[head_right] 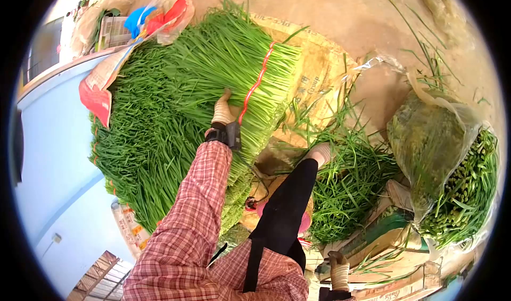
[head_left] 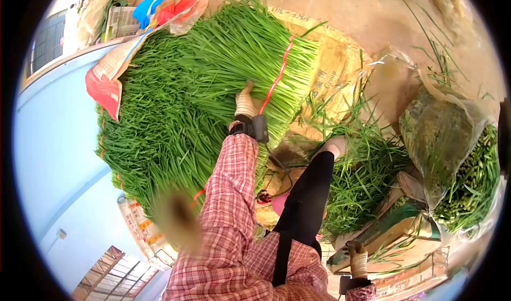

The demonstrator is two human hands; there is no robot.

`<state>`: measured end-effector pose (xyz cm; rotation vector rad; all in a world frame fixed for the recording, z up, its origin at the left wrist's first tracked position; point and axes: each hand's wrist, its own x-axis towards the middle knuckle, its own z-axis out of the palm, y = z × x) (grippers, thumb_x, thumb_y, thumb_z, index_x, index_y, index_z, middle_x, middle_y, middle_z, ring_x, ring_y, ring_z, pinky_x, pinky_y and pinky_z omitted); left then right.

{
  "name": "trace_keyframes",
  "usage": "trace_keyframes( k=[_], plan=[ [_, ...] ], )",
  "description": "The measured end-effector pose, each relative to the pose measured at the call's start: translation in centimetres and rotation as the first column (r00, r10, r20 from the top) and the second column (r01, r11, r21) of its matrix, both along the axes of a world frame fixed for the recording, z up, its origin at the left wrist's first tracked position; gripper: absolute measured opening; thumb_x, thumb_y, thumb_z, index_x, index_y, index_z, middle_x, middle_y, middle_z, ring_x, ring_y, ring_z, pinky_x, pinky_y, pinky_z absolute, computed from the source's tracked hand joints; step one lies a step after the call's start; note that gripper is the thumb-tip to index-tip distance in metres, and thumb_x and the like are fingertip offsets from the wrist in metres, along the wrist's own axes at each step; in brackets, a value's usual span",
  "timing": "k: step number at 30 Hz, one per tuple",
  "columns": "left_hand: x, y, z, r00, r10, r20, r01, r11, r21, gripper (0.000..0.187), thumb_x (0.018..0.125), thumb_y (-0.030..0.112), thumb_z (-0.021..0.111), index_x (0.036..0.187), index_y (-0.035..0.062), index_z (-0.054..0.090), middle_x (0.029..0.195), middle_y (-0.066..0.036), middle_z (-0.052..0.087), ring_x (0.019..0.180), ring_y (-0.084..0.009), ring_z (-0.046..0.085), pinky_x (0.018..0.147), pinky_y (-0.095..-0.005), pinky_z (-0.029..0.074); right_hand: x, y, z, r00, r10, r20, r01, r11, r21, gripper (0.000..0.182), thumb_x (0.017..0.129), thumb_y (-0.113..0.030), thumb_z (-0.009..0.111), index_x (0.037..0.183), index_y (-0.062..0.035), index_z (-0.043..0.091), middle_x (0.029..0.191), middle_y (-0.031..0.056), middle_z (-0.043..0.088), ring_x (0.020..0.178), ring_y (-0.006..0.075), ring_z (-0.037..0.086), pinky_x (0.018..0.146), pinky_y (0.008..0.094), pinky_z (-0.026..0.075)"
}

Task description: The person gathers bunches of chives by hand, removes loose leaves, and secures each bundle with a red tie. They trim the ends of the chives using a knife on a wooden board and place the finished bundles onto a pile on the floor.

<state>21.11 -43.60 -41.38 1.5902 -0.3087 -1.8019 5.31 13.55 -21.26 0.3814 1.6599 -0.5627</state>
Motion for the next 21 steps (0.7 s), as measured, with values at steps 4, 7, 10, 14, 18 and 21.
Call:
trace_keyframes(
  k=[4,7,10,14,18,21],
  plan=[
    [-0.5,-0.9,-1.9,0.999,0.024,-0.029,-0.020,0.992,0.121,0.046,0.091,0.025,0.062,0.124,-0.0019,0.047,0.118,-0.015,0.056,0.107,-0.0311,0.056,0.089,-0.0497,0.048,-0.4,0.7,-0.2,0.998,-0.068,-0.010,0.068,0.998,0.010,0.018,0.086,-0.006,0.055,0.101,0.0026,0.061,0.090,0.0131,0.064,0.072,0.0210,0.067,0.062,0.0301,0.052],
    [0.9,-0.9,-5.2,0.982,0.032,-0.188,-0.009,0.992,0.123,0.047,0.090,0.025,0.062,0.125,-0.0023,0.047,0.117,-0.015,0.057,0.106,-0.0313,0.055,0.092,-0.0485,0.046,-0.4,0.9,-0.1,0.997,-0.067,-0.031,0.068,0.997,0.022,0.017,0.087,-0.006,0.055,0.101,0.0026,0.061,0.091,0.0126,0.064,0.073,0.0212,0.067,0.061,0.0303,0.052],
    [0.4,-0.8,-6.0,1.000,-0.015,0.011,0.015,0.998,0.059,0.053,0.093,0.028,0.057,0.133,-0.0012,0.037,0.132,-0.020,0.047,0.119,-0.0351,0.047,0.104,-0.0540,0.034,-0.6,0.1,-0.1,0.999,-0.044,0.003,0.044,0.999,0.023,0.019,0.089,-0.008,0.055,0.106,-0.0001,0.060,0.094,0.0100,0.063,0.075,0.0194,0.064,0.064,0.0302,0.053],
    [0.7,-1.0,-9.1,0.998,0.034,0.044,-0.037,0.998,0.053,0.054,0.093,0.028,0.057,0.134,-0.0022,0.037,0.130,-0.020,0.049,0.119,-0.0342,0.047,0.104,-0.0521,0.035,-1.1,-3.1,0.1,1.000,-0.019,0.014,0.019,0.999,0.035,0.022,0.089,-0.012,0.057,0.106,0.0008,0.060,0.094,0.0093,0.063,0.075,0.0185,0.063,0.066,0.0315,0.053],
    [-2.8,-1.4,-6.6,0.834,-0.216,0.507,0.173,0.976,0.131,0.052,0.091,0.037,0.058,0.117,-0.0068,0.044,0.114,-0.023,0.054,0.097,-0.0261,0.052,0.090,-0.0357,0.043,-0.2,-2.4,-1.8,0.994,-0.106,0.039,0.106,0.994,0.022,0.026,0.089,-0.017,0.057,0.106,0.0016,0.060,0.097,0.0111,0.064,0.075,0.0201,0.065,0.065,0.0315,0.052],
    [-1.7,-2.2,-7.1,0.895,-0.333,0.297,0.325,0.943,0.076,0.067,0.090,0.038,0.060,0.131,-0.0093,0.036,0.129,-0.026,0.047,0.112,-0.0254,0.049,0.099,-0.0354,0.039,-0.1,-3.7,-1.7,0.990,-0.139,0.027,0.138,0.990,0.035,0.017,0.090,-0.007,0.055,0.102,0.0028,0.061,0.094,0.0121,0.064,0.074,0.0204,0.066,0.064,0.0300,0.053]
  ],
)
